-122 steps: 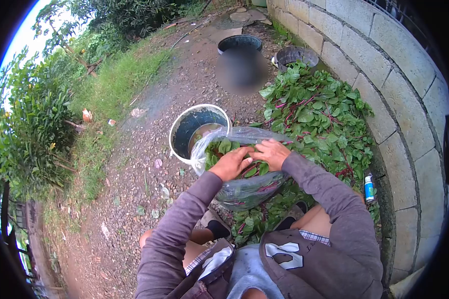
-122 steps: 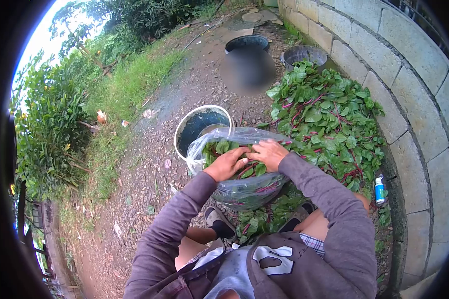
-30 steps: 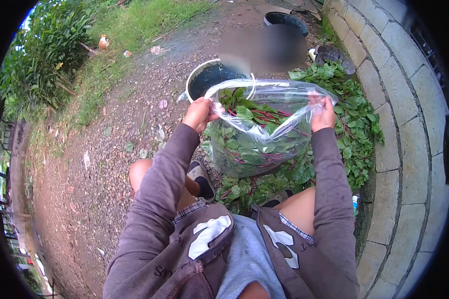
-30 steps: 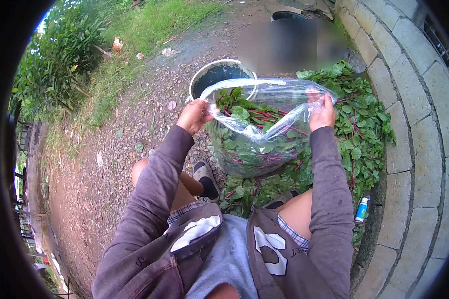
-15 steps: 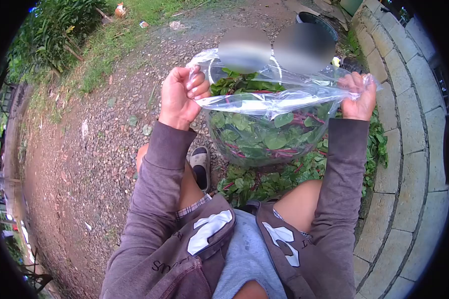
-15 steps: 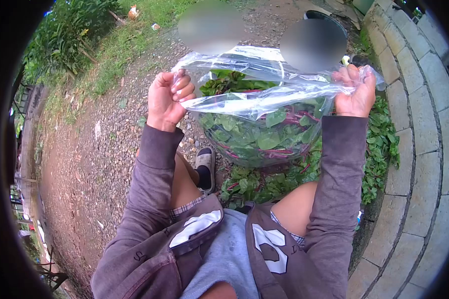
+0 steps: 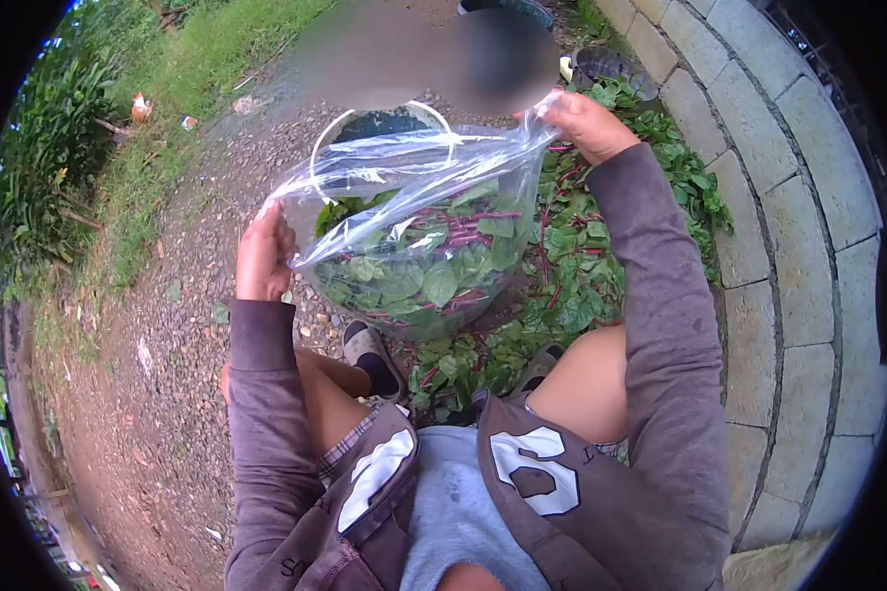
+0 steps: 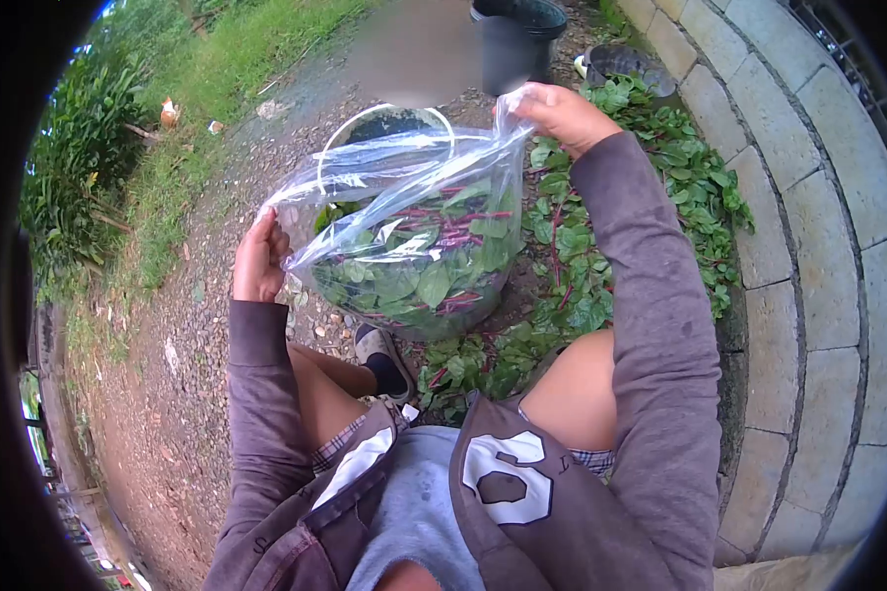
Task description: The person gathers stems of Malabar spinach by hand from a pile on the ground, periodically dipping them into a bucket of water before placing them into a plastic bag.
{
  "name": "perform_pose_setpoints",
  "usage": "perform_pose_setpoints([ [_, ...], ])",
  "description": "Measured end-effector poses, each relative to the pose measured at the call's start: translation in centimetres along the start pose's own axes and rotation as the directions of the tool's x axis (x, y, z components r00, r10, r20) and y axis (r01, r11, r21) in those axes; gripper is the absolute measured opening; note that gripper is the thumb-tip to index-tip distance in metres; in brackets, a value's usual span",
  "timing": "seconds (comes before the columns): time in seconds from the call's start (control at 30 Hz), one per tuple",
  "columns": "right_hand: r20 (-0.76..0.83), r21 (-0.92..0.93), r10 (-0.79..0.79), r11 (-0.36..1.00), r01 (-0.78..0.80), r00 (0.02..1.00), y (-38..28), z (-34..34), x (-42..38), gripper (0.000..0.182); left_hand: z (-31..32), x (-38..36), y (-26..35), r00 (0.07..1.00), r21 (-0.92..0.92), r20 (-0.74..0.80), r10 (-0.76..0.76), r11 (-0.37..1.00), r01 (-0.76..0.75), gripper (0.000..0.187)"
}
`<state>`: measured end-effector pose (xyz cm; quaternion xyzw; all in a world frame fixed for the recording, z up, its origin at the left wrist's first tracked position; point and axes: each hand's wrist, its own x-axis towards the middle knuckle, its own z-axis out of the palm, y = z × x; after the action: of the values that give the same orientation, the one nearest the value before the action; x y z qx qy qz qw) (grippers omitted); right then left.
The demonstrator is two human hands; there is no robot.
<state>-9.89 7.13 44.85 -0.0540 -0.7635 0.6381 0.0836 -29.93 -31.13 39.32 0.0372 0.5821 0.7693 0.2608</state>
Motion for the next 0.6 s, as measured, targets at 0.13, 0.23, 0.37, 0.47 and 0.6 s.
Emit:
perform_pose_setpoints([
  [0.13,0.027,-0.314,0.110,0.945,-0.096,0.994,1.9,-6.2,-8.8,0.055,-2.7,-0.5,-1.8,0.991,0.258,-0.065,0.120,0.961,-0.099,0.019],
  [0.23,-0.325,-0.170,0.324,0.904,-0.392,0.888,10.9,-10.6,-16.3,0.040,1.2,-5.6,-2.0,0.705,0.854,0.066,0.706,0.324,-0.406,0.051],
  [0.37,-0.546,-0.010,0.460,0.832,-0.554,0.700,24.8,-8.1,-21.4,0.014,9.3,-14.1,-4.3,0.665,0.749,0.513,0.543,0.095,-0.655,0.047],
  [0.47,-0.488,-0.160,0.487,0.766,-0.623,0.724,36.5,-2.4,-20.0,0.018,15.5,-14.6,-10.5,0.656,0.559,0.752,-0.072,0.597,-0.576,0.017],
  [0.6,-0.583,-0.583,0.369,0.431,-0.689,0.724,42.6,3.7,-16.2,0.016,18.2,-12.3,-25.0,0.560,0.641,0.572,-0.599,0.752,0.151,0.023],
])
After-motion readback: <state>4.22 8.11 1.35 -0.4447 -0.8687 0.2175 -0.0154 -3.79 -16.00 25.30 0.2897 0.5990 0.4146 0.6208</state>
